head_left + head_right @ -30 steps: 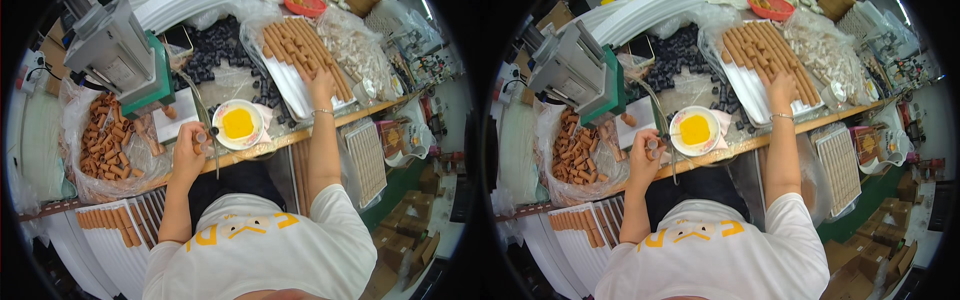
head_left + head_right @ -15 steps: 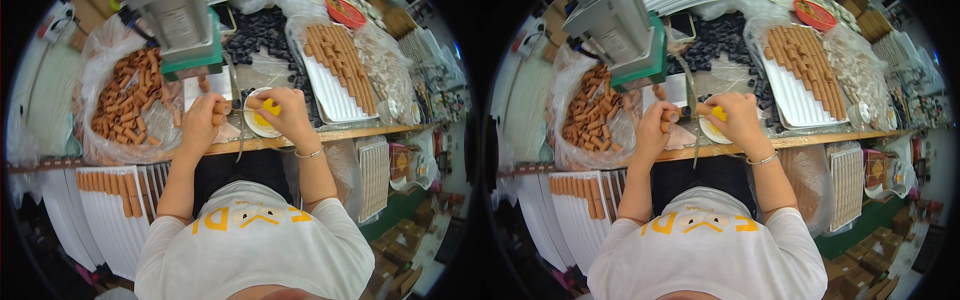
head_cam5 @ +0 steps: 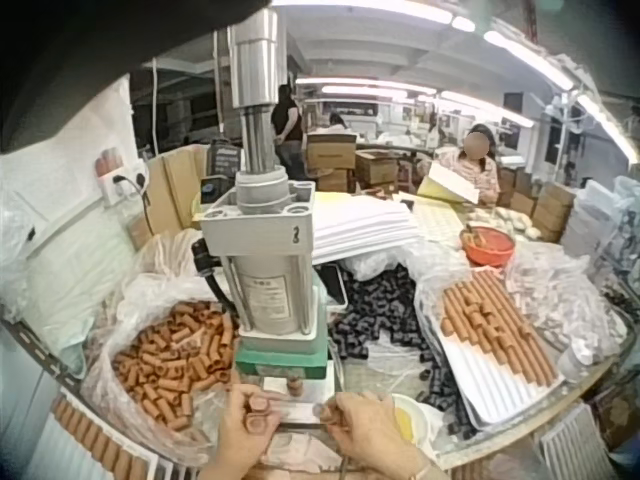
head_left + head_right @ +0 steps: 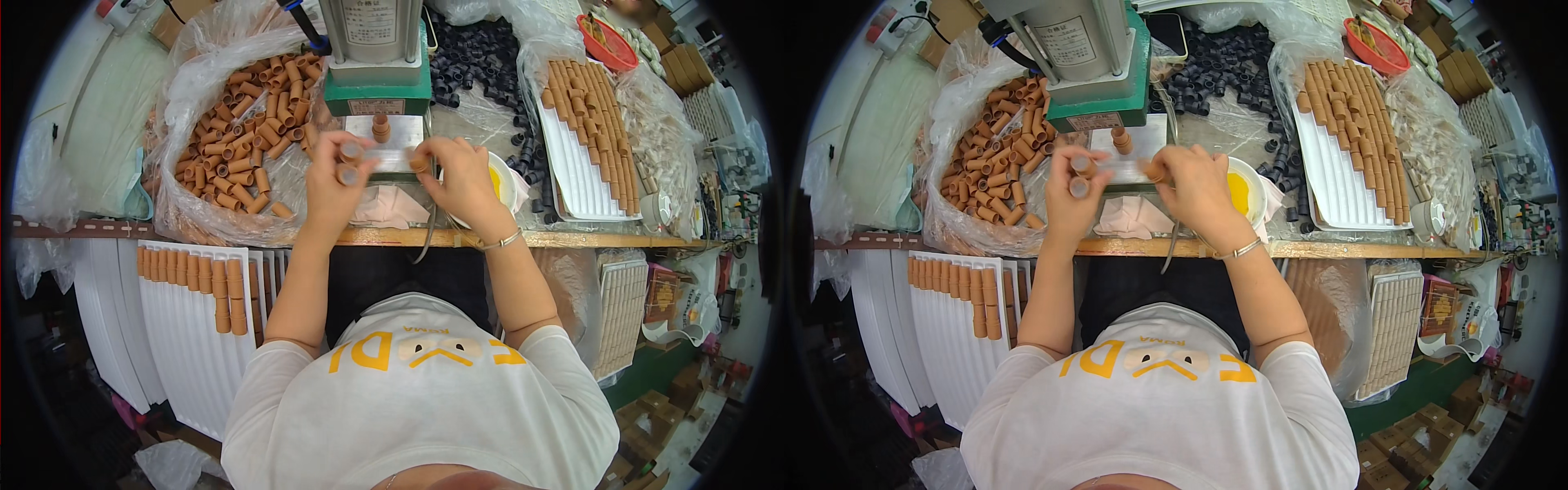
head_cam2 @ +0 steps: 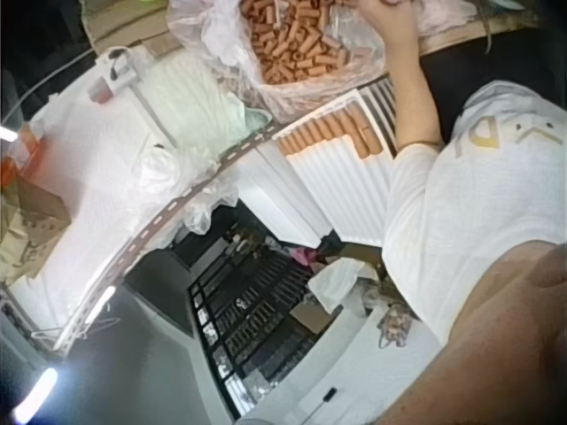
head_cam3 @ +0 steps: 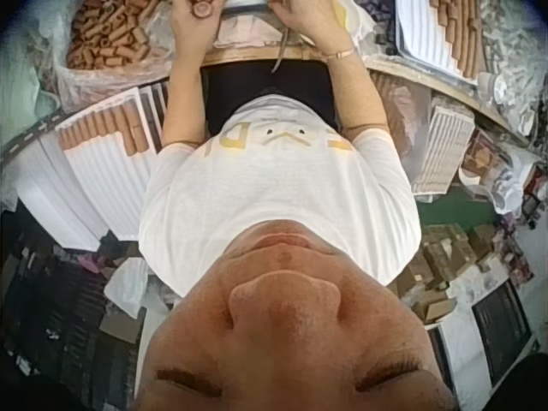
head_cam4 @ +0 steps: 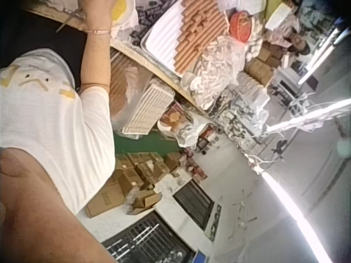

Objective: Dipping small cylindrical components into adhesive and placing them into a slotted tray.

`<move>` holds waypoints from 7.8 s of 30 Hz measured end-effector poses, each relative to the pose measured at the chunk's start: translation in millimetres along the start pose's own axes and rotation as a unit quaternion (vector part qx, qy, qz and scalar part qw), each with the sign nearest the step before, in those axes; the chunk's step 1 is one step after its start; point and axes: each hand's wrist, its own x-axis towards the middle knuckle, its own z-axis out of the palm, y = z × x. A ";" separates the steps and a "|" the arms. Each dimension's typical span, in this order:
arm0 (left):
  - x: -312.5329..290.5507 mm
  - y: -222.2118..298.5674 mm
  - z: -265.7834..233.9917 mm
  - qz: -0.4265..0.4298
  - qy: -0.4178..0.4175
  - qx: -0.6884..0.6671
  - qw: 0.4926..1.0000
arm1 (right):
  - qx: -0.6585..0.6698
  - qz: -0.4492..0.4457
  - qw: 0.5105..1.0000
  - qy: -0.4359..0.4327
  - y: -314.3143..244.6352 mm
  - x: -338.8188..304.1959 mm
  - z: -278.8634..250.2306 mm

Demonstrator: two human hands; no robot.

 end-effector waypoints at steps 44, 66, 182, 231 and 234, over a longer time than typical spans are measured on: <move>-124.8 79.1 -69.3 -0.124 0.062 -0.007 0.990 | 0.199 -0.249 0.948 0.005 -91.2 -37.1 32.6; -166.0 104.3 -212.3 -0.305 0.178 0.247 0.902 | 0.321 0.072 0.942 -0.074 -44.7 -28.6 -17.8; 4.2 -36.0 -19.2 -0.093 0.074 -0.047 0.992 | -0.013 0.078 0.997 -0.007 -4.4 61.3 53.1; 28.1 -67.5 -89.8 -0.331 0.000 0.471 0.818 | -0.230 0.233 0.945 0.006 137.5 10.6 -57.1; 16.8 -59.8 -75.2 -0.234 0.057 0.505 0.829 | -0.319 0.202 0.922 -0.089 144.4 24.2 -47.8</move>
